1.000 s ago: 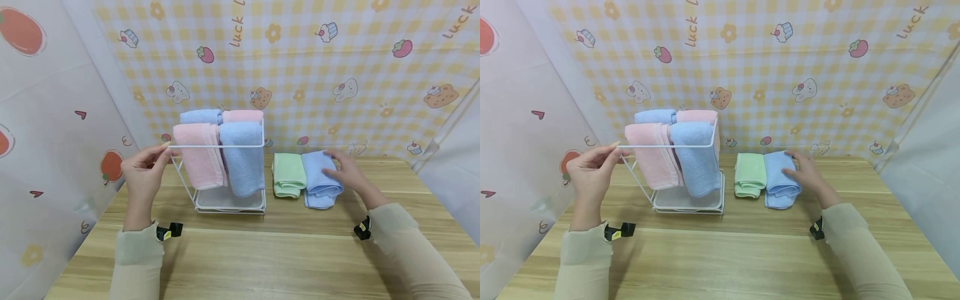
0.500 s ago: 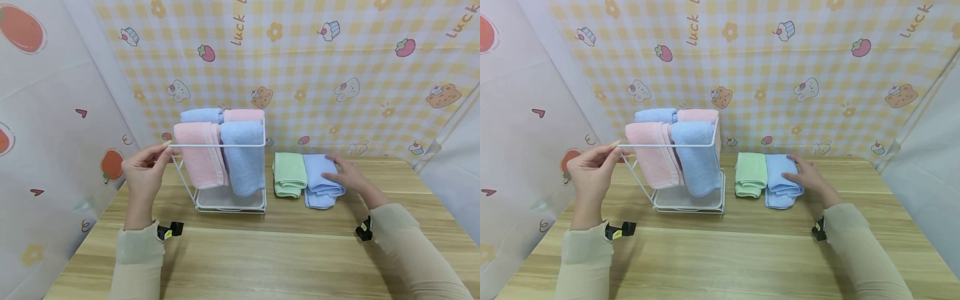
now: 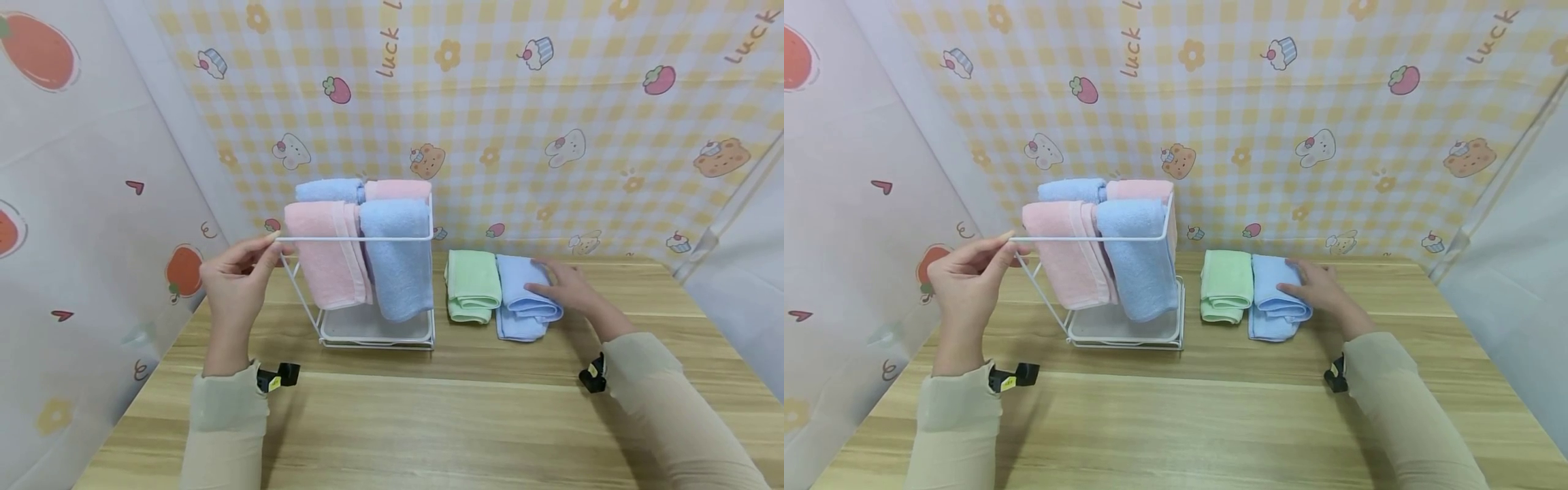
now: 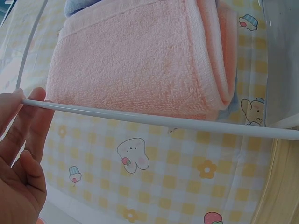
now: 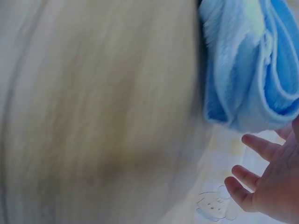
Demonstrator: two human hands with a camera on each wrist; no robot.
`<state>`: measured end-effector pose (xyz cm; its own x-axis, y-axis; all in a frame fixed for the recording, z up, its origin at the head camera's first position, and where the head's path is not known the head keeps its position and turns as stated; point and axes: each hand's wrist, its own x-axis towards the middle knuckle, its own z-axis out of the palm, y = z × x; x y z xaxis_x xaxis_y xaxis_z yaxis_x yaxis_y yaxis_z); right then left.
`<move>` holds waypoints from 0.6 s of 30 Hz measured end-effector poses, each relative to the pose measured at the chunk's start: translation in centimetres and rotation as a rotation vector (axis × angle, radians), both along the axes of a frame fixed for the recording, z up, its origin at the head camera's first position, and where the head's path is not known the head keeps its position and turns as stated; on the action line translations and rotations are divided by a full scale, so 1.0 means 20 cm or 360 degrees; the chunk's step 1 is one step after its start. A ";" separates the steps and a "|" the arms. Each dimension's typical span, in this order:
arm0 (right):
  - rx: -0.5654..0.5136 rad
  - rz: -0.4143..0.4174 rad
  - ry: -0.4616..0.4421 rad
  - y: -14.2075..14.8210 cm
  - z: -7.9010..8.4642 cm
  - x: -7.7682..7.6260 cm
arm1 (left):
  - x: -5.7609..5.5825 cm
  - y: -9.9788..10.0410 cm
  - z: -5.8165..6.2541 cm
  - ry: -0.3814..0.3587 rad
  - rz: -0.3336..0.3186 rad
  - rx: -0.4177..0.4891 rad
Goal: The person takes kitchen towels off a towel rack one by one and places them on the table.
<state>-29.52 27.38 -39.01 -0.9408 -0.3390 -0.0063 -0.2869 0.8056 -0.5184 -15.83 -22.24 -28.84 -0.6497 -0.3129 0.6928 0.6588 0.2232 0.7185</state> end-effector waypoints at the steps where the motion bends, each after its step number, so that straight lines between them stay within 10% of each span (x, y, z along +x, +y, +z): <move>1: -0.0017 0.0005 0.0032 0.00 0.01 0.00 | 0.00 0.00 0.00 -0.0003 0.0005 -0.0003; 18: -0.0418 0.0094 0.0253 -0.26 0.30 0.13 | 0.00 0.00 0.00 0.0008 -0.0024 0.0012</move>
